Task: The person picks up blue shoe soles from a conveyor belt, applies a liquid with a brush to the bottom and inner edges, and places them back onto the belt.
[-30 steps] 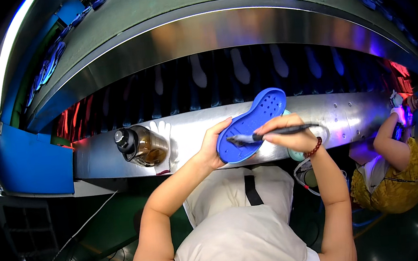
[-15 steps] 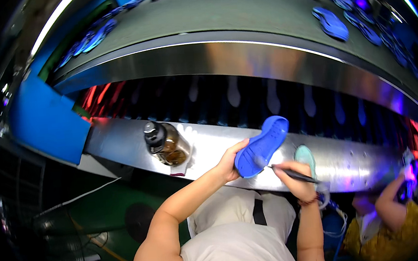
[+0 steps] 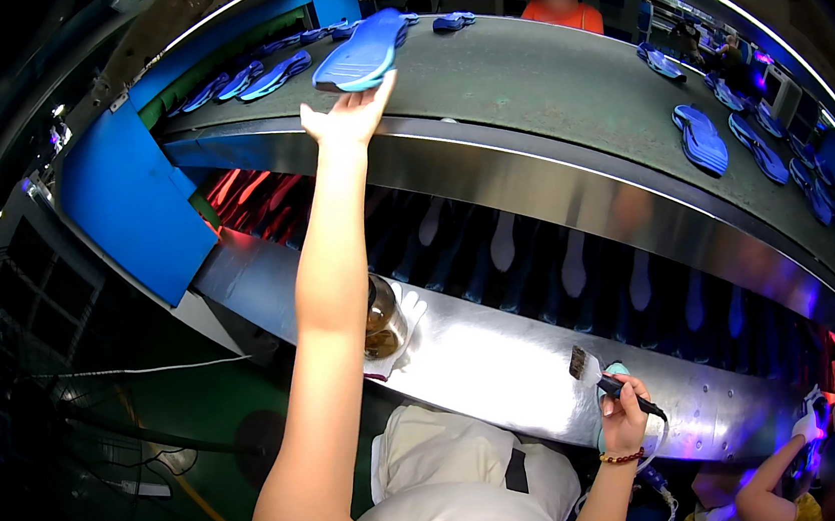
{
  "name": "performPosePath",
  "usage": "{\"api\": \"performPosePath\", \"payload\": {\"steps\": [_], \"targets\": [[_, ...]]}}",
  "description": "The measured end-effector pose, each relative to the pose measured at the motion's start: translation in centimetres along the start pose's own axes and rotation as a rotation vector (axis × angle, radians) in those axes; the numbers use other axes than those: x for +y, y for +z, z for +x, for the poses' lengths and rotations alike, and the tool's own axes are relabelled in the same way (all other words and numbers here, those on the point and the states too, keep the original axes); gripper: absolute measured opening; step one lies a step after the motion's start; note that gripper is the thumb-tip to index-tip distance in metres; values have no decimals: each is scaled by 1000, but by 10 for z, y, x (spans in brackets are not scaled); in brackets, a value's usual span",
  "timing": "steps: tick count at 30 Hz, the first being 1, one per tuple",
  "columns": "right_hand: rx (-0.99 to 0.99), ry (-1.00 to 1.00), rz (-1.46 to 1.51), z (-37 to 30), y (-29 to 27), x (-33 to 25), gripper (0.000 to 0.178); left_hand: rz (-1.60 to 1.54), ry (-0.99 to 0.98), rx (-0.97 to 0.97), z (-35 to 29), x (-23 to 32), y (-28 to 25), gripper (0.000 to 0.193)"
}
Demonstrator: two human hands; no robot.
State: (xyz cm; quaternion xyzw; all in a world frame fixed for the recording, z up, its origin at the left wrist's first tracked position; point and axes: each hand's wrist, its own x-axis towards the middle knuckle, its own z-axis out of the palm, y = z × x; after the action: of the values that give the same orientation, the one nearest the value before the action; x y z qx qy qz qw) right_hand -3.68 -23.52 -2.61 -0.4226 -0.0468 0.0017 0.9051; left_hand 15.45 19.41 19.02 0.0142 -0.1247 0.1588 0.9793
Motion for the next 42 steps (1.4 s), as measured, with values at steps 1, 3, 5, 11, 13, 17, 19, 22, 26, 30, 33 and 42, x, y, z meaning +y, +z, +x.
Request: {"api": "performPosePath", "payload": {"steps": [1,3,5,11,13,17,19,22,26,30,33,42], "targets": [[32,-3,-3,-1,-2,-1,17,-117,94,150,20,2,-8,77],[86,-17,-2,-1,-10,-4,17,130,166,182,20,-26,-6,78],[97,-17,7,-2,-16,-5,16,630,278,239,28,-41,-2,65],[159,18,27,0,-28,-1,15,2272,751,-781,-23,-156,20,30],[175,22,23,-2,-31,-1,16,2312,552,-951,-40,-212,32,33],[248,28,41,-8,-33,0,16,2028,312,-1059,-63,-301,47,52],[251,33,37,-11,-33,-4,17,1863,516,-1128,-58,-333,33,63],[290,7,13,-13,-41,-9,17,2140,202,-1177,-61,-351,22,59],[317,17,1,-16,-44,-9,17,2273,568,-1095,-62,-334,18,31],[400,10,6,-17,-55,-11,18,2006,671,-1100,-78,-284,18,28],[468,-7,25,-17,-58,-16,17,1619,770,-855,-96,-237,9,16],[379,-133,34,-11,-41,-37,23,513,-811,-281,-194,-145,-82,69]]}}
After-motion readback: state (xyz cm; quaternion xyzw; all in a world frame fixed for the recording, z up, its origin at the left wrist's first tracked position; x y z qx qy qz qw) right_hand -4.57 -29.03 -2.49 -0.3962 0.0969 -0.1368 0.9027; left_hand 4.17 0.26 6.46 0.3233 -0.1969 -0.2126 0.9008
